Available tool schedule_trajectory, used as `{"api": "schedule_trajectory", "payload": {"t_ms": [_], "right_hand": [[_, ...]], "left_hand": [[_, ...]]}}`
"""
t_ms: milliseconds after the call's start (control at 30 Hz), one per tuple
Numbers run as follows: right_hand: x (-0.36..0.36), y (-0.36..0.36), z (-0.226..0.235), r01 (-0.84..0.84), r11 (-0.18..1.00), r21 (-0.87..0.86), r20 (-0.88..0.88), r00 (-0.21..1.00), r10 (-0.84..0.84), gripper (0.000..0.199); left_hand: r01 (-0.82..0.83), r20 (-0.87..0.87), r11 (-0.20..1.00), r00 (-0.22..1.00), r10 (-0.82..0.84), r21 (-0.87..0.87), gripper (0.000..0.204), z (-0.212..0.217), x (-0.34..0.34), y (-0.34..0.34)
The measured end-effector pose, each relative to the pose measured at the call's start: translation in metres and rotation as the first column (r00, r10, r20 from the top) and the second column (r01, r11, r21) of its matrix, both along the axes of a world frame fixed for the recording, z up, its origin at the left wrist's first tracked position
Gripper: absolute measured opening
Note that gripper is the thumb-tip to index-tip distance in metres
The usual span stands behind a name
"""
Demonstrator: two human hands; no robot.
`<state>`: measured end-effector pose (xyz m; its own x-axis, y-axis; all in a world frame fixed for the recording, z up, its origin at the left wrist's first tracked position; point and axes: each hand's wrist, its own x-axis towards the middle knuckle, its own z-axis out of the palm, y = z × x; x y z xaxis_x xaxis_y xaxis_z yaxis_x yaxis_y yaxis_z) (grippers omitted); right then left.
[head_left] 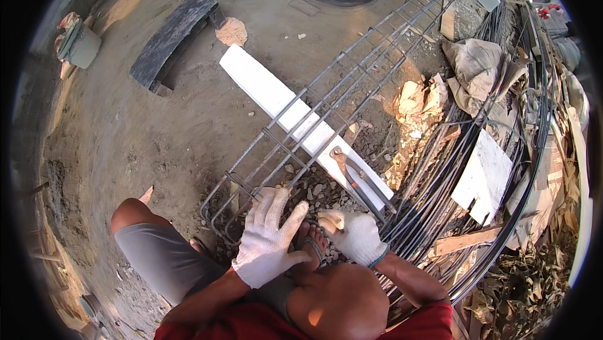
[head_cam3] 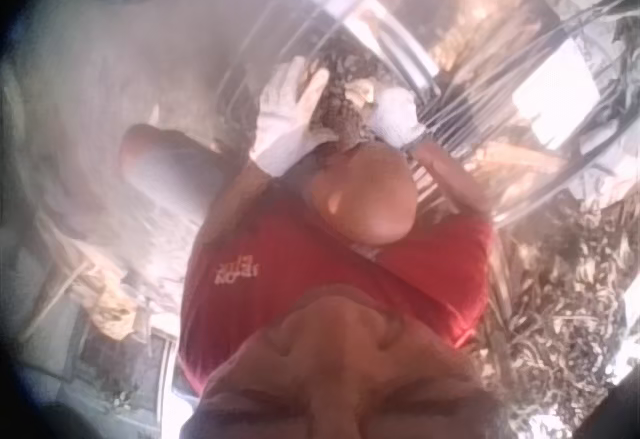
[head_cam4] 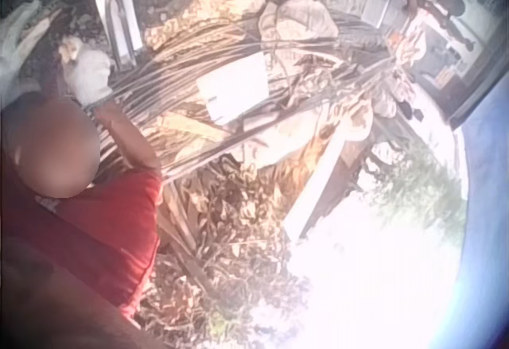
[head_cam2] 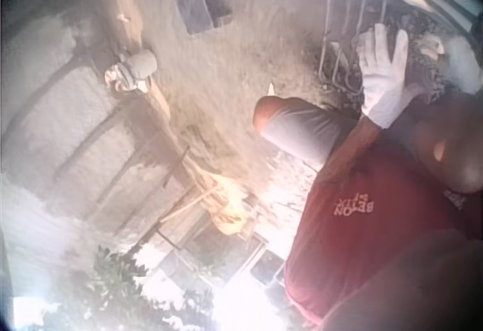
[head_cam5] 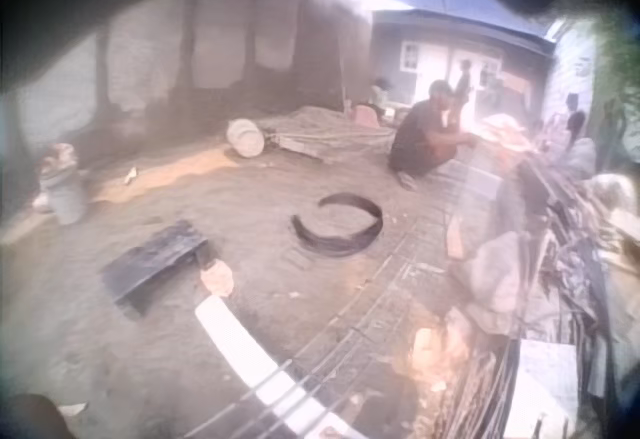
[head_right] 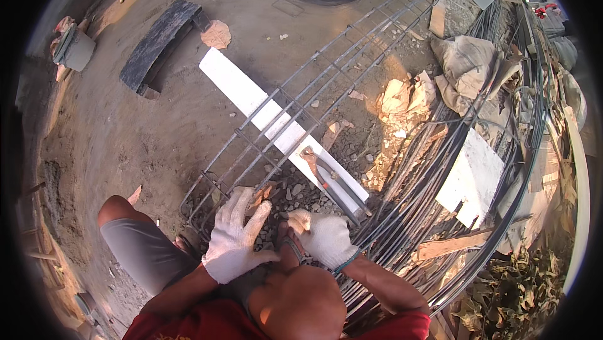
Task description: The person sits on the ground and uses pliers to twist wire ties around the intersections of a rebar cage. They repeatedly pick up wire ties, wrap them around the rebar grid, and twist them tight to secure the structure.
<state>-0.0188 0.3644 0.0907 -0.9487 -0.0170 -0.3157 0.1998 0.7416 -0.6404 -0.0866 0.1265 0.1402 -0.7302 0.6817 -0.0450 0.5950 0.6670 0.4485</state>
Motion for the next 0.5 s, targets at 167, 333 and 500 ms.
{"api": "schedule_trajectory", "payload": {"t_ms": [167, 333, 500], "right_hand": [[-0.022, 0.025, 0.026, 0.228, 0.973, 0.045, -0.378, 0.905, -0.195, 0.017], [-0.042, 0.042, 0.033, 0.222, 0.967, 0.122, -0.475, 0.869, -0.139, 0.017], [-0.054, 0.051, 0.030, 0.136, 0.956, 0.259, -0.444, 0.896, -0.007, 0.018]], "left_hand": [[-0.456, 0.263, 0.835, 0.884, 0.386, 0.308, 0.044, -0.036, -0.033, 0.015], [-0.464, 0.269, 0.863, 0.873, 0.407, 0.202, 0.030, -0.077, -0.056, 0.053], [-0.667, 0.411, 0.672, 0.737, 0.536, 0.321, 0.027, -0.109, -0.053, 0.075]]}}
